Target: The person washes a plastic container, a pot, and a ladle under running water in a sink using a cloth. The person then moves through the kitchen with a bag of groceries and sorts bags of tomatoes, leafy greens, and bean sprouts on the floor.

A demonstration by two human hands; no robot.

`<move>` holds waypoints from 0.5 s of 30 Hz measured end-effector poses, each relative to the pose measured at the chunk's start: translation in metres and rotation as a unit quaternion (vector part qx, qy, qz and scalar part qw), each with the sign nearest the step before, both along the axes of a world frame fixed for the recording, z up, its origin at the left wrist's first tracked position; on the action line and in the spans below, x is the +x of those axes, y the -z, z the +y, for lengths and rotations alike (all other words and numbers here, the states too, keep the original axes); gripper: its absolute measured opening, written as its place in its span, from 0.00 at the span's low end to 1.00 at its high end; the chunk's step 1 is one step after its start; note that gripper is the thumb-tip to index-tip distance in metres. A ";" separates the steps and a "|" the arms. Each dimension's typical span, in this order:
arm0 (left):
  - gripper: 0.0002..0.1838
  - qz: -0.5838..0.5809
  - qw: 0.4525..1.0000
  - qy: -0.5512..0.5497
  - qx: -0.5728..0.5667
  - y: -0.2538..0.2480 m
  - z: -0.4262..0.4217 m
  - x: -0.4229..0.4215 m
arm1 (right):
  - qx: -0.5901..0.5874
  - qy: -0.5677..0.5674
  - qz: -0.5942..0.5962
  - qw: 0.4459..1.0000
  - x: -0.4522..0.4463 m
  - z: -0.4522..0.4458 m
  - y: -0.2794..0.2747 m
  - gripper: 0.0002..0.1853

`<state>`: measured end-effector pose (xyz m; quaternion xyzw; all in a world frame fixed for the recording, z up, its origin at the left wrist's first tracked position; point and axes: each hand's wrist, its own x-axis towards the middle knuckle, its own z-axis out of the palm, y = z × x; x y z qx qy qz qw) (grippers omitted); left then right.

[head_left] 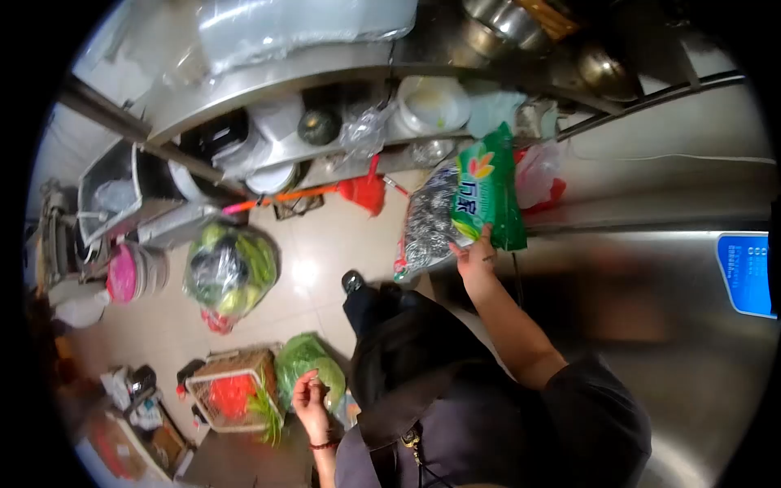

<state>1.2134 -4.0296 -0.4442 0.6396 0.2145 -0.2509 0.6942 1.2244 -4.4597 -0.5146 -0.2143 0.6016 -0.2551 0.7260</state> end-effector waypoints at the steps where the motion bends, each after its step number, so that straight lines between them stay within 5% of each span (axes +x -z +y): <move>1: 0.08 -0.003 1.000 0.015 -0.008 0.009 -0.001 0.020 | -0.050 0.074 0.035 0.995 0.008 -0.008 -0.024 0.33; 5: 0.10 -0.077 0.997 0.010 0.012 0.001 -0.007 0.094 | -0.160 0.219 0.052 0.961 0.035 -0.047 -0.099 0.33; 8: 0.10 -0.086 0.996 -0.009 0.001 0.001 0.012 0.122 | -0.205 0.243 0.038 0.947 0.036 -0.100 -0.103 0.32; 15: 0.09 -0.049 0.979 -0.116 0.159 -0.004 0.007 0.062 | -0.162 0.088 0.056 0.981 0.038 -0.210 0.029 0.29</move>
